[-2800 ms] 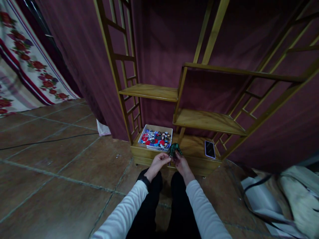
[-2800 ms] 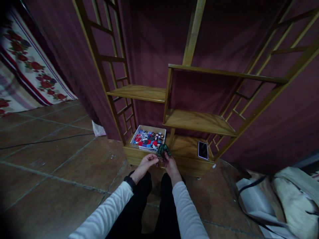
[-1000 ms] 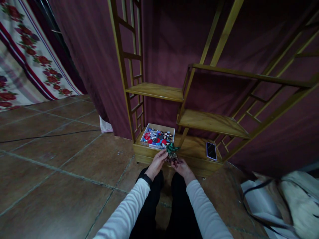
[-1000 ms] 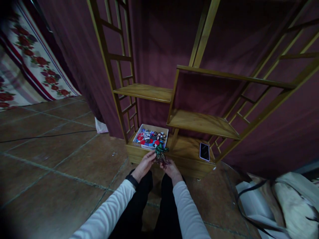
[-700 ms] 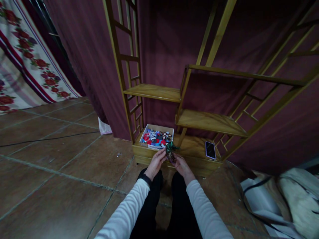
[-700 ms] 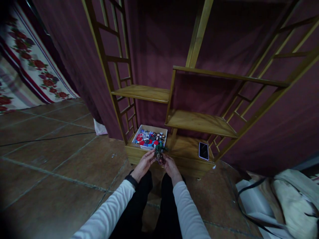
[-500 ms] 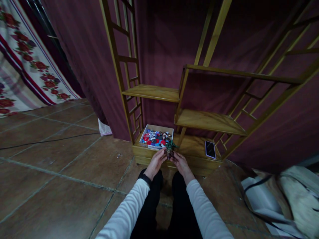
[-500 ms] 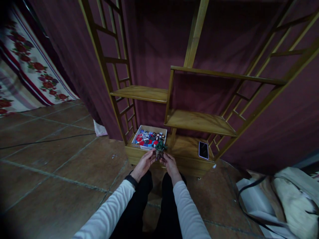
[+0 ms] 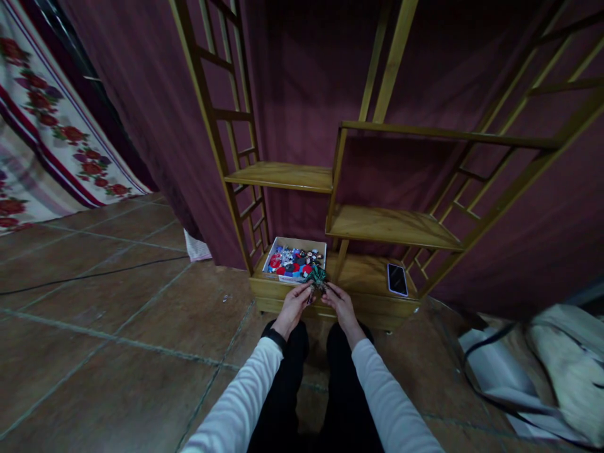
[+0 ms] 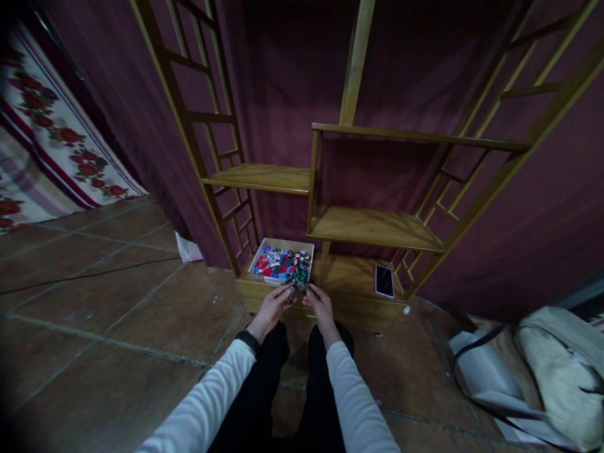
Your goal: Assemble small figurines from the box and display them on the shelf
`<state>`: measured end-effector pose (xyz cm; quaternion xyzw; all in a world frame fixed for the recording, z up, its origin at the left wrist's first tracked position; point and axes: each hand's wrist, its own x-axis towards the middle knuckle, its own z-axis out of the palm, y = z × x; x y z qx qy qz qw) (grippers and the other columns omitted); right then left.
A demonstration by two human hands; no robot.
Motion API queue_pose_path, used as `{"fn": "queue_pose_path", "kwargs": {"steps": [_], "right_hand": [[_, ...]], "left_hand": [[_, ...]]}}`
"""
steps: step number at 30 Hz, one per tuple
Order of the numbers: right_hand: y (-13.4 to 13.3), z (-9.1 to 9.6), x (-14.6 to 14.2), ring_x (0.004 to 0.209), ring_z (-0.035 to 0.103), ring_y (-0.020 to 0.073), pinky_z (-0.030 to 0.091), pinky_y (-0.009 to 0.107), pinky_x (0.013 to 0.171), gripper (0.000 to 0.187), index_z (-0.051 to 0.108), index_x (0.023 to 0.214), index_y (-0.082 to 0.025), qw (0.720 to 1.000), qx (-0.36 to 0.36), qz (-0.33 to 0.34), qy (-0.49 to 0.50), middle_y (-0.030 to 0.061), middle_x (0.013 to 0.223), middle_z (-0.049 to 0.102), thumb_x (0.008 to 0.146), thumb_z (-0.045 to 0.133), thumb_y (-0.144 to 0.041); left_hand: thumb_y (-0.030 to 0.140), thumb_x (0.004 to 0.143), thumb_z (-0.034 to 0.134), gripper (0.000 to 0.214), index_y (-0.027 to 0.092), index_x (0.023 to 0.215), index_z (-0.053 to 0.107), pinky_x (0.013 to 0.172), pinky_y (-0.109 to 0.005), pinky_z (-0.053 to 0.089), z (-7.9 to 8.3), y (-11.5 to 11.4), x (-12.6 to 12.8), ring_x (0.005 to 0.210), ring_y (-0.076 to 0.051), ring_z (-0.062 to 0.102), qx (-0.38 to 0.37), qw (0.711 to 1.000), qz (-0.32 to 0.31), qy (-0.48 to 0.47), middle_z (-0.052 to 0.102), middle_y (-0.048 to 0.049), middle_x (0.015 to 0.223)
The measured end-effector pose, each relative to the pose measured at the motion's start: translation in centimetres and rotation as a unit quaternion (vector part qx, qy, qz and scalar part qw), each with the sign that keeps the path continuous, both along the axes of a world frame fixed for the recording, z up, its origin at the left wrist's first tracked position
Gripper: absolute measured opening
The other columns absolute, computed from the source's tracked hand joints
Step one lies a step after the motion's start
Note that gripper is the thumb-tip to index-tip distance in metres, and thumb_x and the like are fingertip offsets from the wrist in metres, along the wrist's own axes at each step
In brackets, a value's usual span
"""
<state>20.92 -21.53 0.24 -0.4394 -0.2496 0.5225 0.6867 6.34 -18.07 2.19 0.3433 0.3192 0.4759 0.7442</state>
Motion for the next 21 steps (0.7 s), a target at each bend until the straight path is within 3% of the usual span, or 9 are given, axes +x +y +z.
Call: {"fn": "queue_pose_path", "kwargs": {"steps": [12,21], "right_hand": [[-0.7,0.5,0.4,0.078,0.064,0.0135,0.054,0.030,0.075,0.047,0.064,0.105,-0.020,1.000,0.022,0.003,-0.021,0.0033,0.094,0.069,0.059,0.076,-0.028],[-1.0,0.7,0.5,0.081,0.065,0.0170,0.050,0.034,0.078,0.042,0.066,0.103,-0.022,0.999,0.017,0.041,-0.018,0.0039,0.098,0.069,0.062,0.073,-0.033]], "left_hand": [[0.030,0.062,0.076,0.043,0.015,0.102,0.068,0.069,-0.026,0.046,-1.1,0.8,0.2,0.074,-0.015,0.062,0.009,1.000,0.010,0.019,0.069,-0.0080,0.085],[0.021,0.058,0.079,0.045,0.012,0.100,0.066,0.067,-0.023,0.045,-1.2,0.8,0.4,0.070,-0.012,0.062,0.015,0.999,0.031,0.020,0.070,-0.0078,0.084]]}}
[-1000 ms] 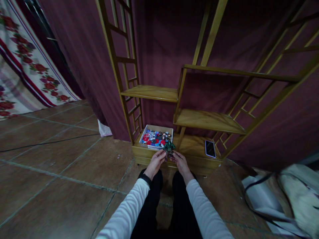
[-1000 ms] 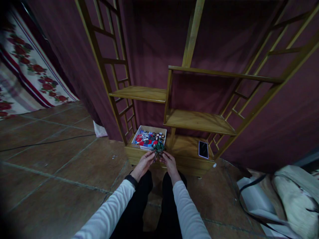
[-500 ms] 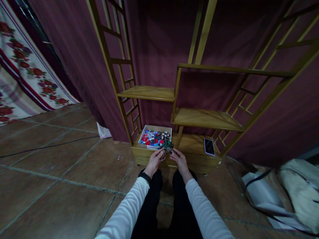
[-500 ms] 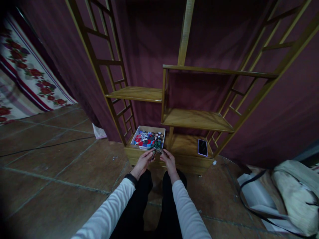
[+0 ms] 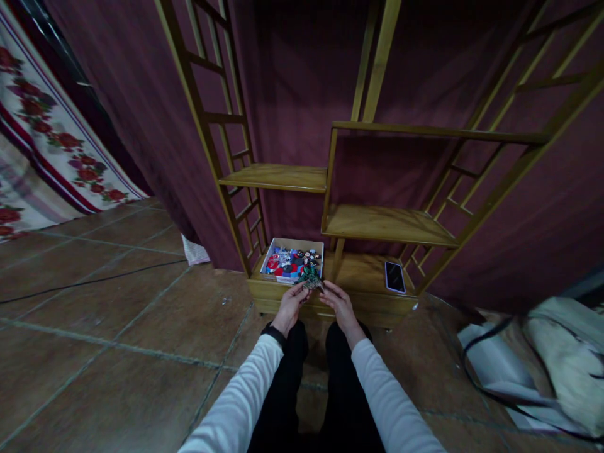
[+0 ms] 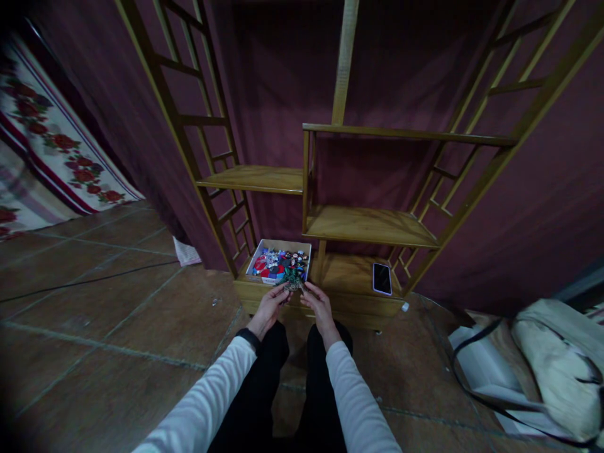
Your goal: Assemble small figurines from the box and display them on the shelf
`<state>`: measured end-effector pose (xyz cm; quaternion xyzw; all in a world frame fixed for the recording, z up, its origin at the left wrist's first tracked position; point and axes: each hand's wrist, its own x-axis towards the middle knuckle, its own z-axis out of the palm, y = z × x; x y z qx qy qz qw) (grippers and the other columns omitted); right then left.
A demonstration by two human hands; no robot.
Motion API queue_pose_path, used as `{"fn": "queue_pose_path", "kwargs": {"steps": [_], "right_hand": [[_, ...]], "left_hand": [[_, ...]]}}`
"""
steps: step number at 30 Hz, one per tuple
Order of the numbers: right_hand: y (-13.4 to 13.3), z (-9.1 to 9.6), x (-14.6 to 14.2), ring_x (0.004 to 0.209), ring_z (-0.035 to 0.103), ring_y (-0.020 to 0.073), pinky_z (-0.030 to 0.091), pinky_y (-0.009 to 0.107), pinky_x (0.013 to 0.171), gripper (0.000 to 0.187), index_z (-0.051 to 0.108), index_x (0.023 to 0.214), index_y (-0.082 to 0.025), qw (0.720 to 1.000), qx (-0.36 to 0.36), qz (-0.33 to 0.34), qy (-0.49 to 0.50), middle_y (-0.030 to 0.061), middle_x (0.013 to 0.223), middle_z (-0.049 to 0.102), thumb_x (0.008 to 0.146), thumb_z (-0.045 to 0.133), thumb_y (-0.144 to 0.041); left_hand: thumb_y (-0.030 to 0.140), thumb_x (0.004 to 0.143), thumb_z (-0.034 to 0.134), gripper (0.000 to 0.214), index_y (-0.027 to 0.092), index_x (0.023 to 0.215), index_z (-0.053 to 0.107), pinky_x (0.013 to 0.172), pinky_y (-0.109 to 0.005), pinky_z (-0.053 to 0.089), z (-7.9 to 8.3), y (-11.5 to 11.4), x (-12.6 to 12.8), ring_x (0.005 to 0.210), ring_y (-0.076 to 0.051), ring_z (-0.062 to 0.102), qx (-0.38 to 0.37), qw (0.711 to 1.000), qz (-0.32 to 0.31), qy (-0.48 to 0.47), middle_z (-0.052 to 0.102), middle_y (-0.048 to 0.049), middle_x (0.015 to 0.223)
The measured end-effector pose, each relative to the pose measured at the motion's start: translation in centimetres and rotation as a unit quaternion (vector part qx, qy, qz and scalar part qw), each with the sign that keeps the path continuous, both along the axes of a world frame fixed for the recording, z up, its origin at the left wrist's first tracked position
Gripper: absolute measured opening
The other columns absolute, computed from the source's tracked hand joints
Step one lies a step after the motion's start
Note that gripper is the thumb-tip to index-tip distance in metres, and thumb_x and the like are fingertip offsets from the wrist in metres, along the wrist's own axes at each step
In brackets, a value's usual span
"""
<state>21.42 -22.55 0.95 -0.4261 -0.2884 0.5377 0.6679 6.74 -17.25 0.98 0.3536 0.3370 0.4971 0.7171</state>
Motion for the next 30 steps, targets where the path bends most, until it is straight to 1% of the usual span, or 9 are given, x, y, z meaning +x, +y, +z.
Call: {"fn": "queue_pose_path", "kwargs": {"steps": [3,6,9,12,16,21,25,30], "right_hand": [[-0.07,0.06,0.16,0.079,0.065,0.0179,0.049,0.034,0.077,0.036,0.068,0.098,-0.023,1.000,0.005,0.007,0.015,0.0040,0.093,0.070,0.065,0.070,-0.036],[-0.06,0.10,0.30,0.073,0.065,0.0163,0.049,0.032,0.071,0.032,0.069,0.094,-0.023,1.000,0.004,0.001,0.025,0.0033,0.089,0.071,0.065,0.069,-0.035],[-0.05,0.18,0.30,0.067,0.063,0.0141,0.047,0.027,0.062,0.031,0.069,0.092,-0.023,1.000,-0.003,-0.015,0.018,0.0034,0.090,0.070,0.063,0.069,-0.035],[-0.05,0.19,0.15,0.065,0.061,0.0131,0.045,0.026,0.058,0.031,0.069,0.091,-0.022,1.000,-0.002,-0.018,0.004,0.0034,0.089,0.070,0.062,0.070,-0.034],[-0.03,0.04,-0.07,0.065,0.060,0.0127,0.044,0.025,0.058,0.033,0.069,0.091,-0.021,1.000,0.005,-0.006,-0.019,0.0032,0.086,0.069,0.062,0.072,-0.036],[-0.08,-0.03,-0.12,0.068,0.059,0.0128,0.045,0.025,0.061,0.036,0.068,0.095,-0.021,0.999,0.019,0.008,-0.049,0.0031,0.087,0.068,0.063,0.071,-0.038],[-0.10,0.00,-0.08,0.071,0.059,0.0133,0.046,0.025,0.062,0.035,0.067,0.095,-0.022,0.998,0.030,0.012,-0.054,0.0027,0.088,0.068,0.063,0.071,-0.036],[-0.01,-0.14,-0.06,0.070,0.059,0.0132,0.046,0.026,0.062,0.032,0.066,0.092,-0.023,0.998,0.026,0.008,-0.057,0.0016,0.086,0.067,0.063,0.072,-0.035]], "left_hand": [[0.018,0.061,0.076,0.040,0.012,0.099,0.066,0.063,-0.021,0.046,-0.11,0.09,-0.07,0.070,-0.012,0.062,-0.010,1.000,0.004,-0.010,0.069,-0.0073,0.083],[0.015,0.067,0.072,0.033,0.013,0.099,0.066,0.062,-0.019,0.047,-0.25,0.24,-0.15,0.069,-0.011,0.063,-0.031,0.999,-0.002,-0.013,0.069,-0.0065,0.079],[0.012,0.072,0.067,0.026,0.014,0.097,0.065,0.062,-0.018,0.048,-0.37,0.35,-0.21,0.069,-0.010,0.063,-0.055,0.998,-0.013,-0.015,0.068,-0.0059,0.078],[0.012,0.075,0.064,0.019,0.014,0.093,0.065,0.061,-0.018,0.049,-0.43,0.36,-0.26,0.068,-0.010,0.062,-0.066,0.997,-0.026,-0.021,0.067,-0.0055,0.076],[0.014,0.077,0.063,0.012,0.012,0.089,0.064,0.061,-0.020,0.050,-0.43,0.27,-0.32,0.067,-0.011,0.063,-0.075,0.996,-0.045,-0.031,0.066,-0.0065,0.076],[0.016,0.077,0.062,0.010,0.011,0.087,0.063,0.062,-0.021,0.051,-0.40,0.16,-0.30,0.068,-0.012,0.063,-0.085,0.995,-0.050,-0.034,0.067,-0.0085,0.078],[0.017,0.077,0.063,0.009,0.011,0.084,0.062,0.063,-0.022,0.051,-0.44,0.15,-0.16,0.068,-0.012,0.064,-0.090,0.995,-0.047,-0.025,0.068,-0.0095,0.080],[0.017,0.079,0.060,0.007,0.011,0.081,0.061,0.062,-0.021,0.051,-0.49,0.23,-0.03,0.067,-0.012,0.064,-0.091,0.994,-0.058,-0.023,0.068,-0.0101,0.083]]}}
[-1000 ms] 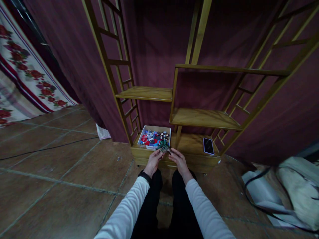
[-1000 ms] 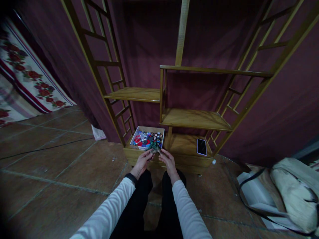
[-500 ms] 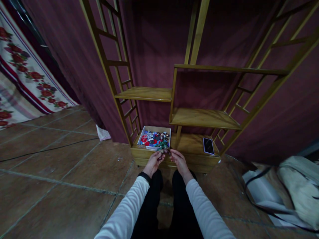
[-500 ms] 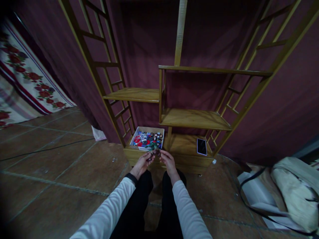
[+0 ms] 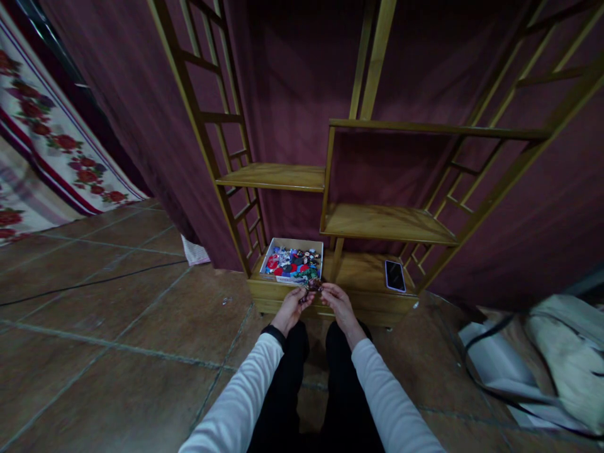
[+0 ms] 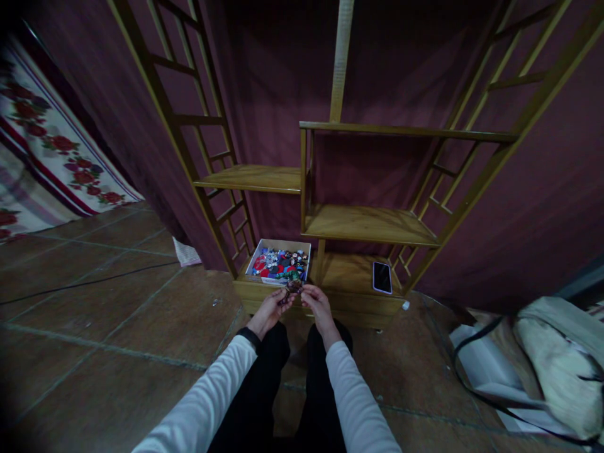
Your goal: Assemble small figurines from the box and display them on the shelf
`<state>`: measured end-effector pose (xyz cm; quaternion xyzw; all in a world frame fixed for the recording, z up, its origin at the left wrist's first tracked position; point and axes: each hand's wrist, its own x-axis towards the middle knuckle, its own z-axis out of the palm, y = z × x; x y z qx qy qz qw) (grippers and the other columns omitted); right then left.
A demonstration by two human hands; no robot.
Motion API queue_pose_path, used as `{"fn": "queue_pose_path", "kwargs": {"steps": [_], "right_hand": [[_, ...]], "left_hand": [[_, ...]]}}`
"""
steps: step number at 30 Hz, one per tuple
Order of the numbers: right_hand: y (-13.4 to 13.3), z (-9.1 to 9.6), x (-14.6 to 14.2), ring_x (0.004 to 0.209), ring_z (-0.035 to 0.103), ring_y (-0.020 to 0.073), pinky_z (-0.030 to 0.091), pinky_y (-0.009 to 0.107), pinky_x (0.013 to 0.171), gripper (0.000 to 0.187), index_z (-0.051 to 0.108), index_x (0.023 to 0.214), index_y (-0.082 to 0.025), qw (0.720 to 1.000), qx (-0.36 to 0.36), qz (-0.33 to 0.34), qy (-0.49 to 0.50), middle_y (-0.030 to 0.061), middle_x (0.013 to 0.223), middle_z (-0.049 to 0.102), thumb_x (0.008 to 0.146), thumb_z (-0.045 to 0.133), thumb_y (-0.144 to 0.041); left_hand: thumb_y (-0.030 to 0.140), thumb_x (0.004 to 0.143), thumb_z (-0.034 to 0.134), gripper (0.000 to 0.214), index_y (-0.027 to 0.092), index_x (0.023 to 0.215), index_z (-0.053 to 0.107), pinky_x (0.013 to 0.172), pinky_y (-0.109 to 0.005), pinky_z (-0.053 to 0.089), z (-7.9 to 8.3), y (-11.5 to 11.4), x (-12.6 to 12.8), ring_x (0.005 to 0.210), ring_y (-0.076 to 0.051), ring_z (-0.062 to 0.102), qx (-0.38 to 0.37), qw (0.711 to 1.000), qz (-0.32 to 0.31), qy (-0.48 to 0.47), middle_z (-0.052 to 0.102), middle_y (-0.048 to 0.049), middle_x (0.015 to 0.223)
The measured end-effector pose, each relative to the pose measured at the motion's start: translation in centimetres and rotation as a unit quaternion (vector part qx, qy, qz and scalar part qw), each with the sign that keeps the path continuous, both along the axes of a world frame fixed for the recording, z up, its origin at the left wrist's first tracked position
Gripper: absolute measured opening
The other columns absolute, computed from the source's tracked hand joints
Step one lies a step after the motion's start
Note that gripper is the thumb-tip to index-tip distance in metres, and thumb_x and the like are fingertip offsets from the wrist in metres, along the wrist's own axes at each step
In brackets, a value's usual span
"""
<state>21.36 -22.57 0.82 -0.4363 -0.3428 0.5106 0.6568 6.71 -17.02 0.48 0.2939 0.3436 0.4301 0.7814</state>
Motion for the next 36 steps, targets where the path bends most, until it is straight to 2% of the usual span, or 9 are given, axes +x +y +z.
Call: {"fn": "queue_pose_path", "kwargs": {"steps": [9,21,29,36], "right_hand": [[0.1,-0.2,0.0,0.068,0.058,0.0118,0.045,0.024,0.061,0.031,0.064,0.091,-0.023,1.000,0.007,-0.006,0.013,0.0000,0.084,0.066,0.063,0.072,-0.033],[0.0,0.2,0.0,0.070,0.061,0.0141,0.047,0.027,0.063,0.042,0.063,0.099,-0.023,1.000,-0.018,-0.006,0.018,0.0027,0.089,0.067,0.062,0.071,-0.042],[0.2,-0.1,-0.1,0.087,0.061,0.0171,0.049,0.031,0.076,0.041,0.062,0.101,-0.026,0.999,-0.036,-0.008,0.038,0.0032,0.104,0.064,0.063,0.072,-0.039],[0.5,-1.0,0.0,0.099,0.057,0.0183,0.048,0.033,0.083,0.045,0.061,0.105,-0.027,0.999,-0.029,-0.025,0.020,0.0027,0.109,0.062,0.063,0.071,-0.039]], "left_hand": [[0.022,0.080,0.060,0.011,0.011,0.081,0.062,0.060,-0.021,0.051,0.4,-0.2,-0.1,0.063,-0.011,0.063,-0.009,1.000,-0.007,0.016,0.068,-0.0096,0.076],[0.026,0.074,0.066,0.017,0.012,0.083,0.064,0.058,-0.019,0.047,0.4,-0.1,-0.1,0.062,-0.010,0.062,0.006,1.000,0.009,0.026,0.068,-0.0071,0.072],[0.025,0.066,0.074,0.045,0.017,0.109,0.063,0.063,-0.021,0.044,0.2,-0.1,-0.1,0.069,-0.011,0.061,0.060,0.997,0.026,0.028,0.069,-0.0067,0.084],[0.023,0.056,0.079,0.056,0.014,0.109,0.064,0.064,-0.022,0.042,0.0,-0.2,0.5,0.065,-0.010,0.057,0.116,0.987,0.088,0.060,0.068,-0.0031,0.076]]}}
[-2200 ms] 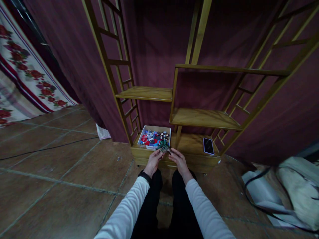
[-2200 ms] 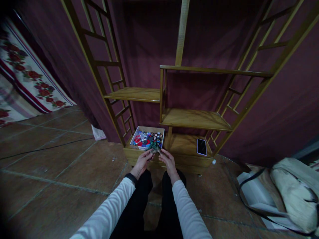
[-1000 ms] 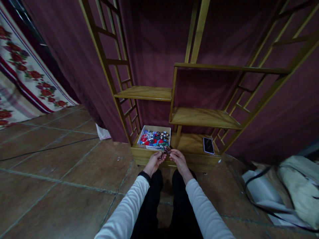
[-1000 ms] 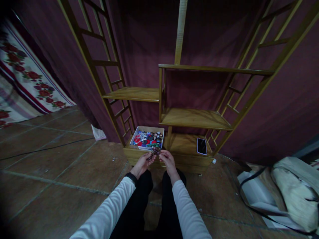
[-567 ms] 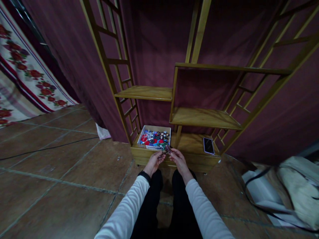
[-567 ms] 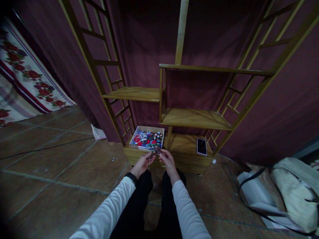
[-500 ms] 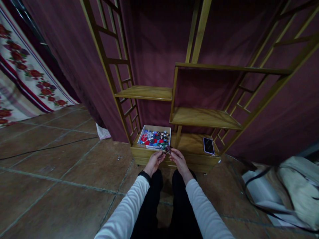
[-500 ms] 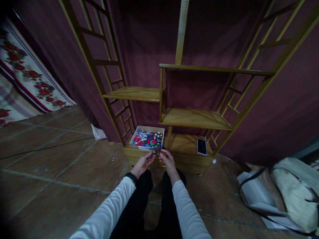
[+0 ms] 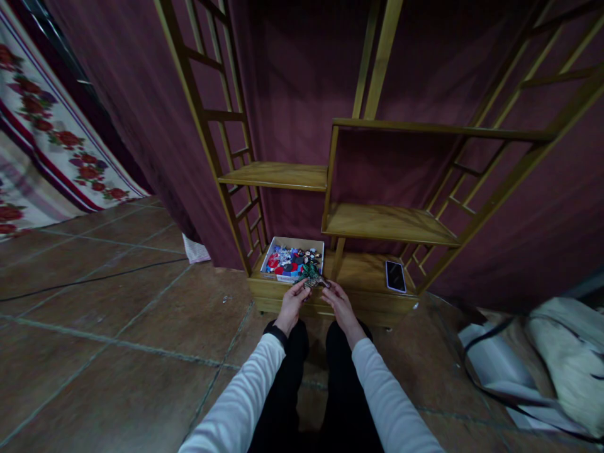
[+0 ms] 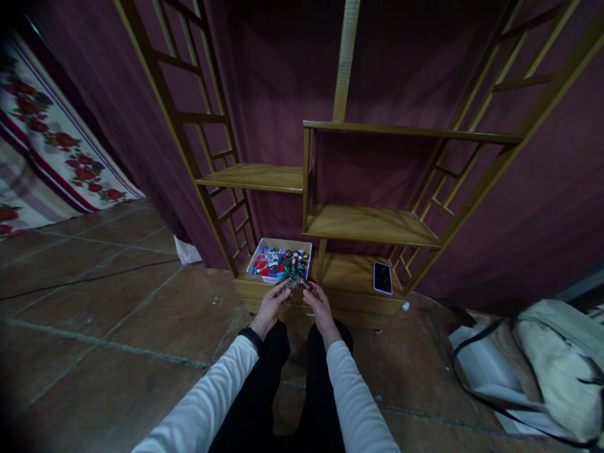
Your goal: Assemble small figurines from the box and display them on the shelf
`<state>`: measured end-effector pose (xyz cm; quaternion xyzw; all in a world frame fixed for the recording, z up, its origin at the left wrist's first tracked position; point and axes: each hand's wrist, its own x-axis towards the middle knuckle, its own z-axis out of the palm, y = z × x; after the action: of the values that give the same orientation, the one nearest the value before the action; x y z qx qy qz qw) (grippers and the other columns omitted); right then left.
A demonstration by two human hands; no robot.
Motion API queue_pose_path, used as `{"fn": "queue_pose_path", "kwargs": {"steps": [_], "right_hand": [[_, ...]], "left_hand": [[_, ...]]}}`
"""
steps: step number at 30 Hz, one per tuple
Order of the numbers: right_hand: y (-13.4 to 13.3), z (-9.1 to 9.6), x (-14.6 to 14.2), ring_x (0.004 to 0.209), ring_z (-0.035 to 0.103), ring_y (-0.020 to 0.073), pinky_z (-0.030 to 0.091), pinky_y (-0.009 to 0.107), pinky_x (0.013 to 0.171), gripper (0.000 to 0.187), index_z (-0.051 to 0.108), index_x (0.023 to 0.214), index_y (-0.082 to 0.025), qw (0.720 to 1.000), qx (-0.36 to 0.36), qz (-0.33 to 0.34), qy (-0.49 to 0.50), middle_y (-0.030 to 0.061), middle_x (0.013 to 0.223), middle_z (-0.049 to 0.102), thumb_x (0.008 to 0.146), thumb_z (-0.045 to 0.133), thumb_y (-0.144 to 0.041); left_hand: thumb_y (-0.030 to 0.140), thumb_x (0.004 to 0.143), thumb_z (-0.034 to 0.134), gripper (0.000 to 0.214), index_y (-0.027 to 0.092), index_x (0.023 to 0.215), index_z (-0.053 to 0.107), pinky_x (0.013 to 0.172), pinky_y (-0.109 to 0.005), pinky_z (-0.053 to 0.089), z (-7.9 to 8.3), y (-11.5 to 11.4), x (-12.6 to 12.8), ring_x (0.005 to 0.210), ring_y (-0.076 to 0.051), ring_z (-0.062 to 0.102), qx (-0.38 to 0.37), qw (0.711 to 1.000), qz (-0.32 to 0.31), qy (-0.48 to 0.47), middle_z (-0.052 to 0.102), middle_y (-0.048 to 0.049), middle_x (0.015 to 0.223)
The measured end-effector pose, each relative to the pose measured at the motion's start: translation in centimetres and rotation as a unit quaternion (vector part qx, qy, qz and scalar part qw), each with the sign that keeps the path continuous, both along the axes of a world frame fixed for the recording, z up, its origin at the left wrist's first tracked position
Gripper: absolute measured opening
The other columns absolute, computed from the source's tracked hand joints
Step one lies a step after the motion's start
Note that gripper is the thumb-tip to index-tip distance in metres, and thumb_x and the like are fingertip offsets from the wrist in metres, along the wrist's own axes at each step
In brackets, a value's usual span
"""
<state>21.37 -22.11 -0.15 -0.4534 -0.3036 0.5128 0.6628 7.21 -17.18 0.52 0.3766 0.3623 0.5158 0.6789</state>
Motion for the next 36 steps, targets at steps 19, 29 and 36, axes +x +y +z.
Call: {"fn": "queue_pose_path", "kwargs": {"steps": [19,29,36], "right_hand": [[0.9,-1.1,0.1,0.075,0.062,0.0146,0.053,0.033,0.072,0.045,0.060,0.094,-0.020,0.999,-0.023,-0.032,0.015,0.0034,0.090,0.064,0.055,0.076,-0.038],[1.3,-1.8,0.0,0.070,0.060,0.0130,0.052,0.029,0.068,0.040,0.062,0.085,-0.019,0.999,-0.030,-0.033,-0.009,-0.0002,0.078,0.063,0.053,0.076,-0.039],[1.4,-1.6,0.0,0.071,0.061,0.0145,0.053,0.033,0.070,0.041,0.062,0.086,-0.018,0.999,-0.033,-0.028,-0.008,0.0024,0.081,0.064,0.055,0.075,-0.041]], "left_hand": [[0.023,0.055,0.077,0.041,0.016,0.095,0.071,0.062,-0.023,0.044,0.3,-1.1,0.6,0.062,-0.015,0.055,0.116,0.973,0.076,0.187,0.064,-0.0001,0.064],[0.020,0.053,0.078,0.026,0.014,0.076,0.066,0.054,-0.020,0.040,0.5,-1.1,0.9,0.056,-0.010,0.053,0.094,0.990,0.030,0.100,0.063,0.0005,0.063],[0.021,0.054,0.078,0.035,0.013,0.085,0.063,0.057,-0.021,0.042,0.4,-1.1,0.9,0.062,-0.011,0.056,0.075,0.994,-0.017,0.073,0.064,-0.0009,0.068]]}}
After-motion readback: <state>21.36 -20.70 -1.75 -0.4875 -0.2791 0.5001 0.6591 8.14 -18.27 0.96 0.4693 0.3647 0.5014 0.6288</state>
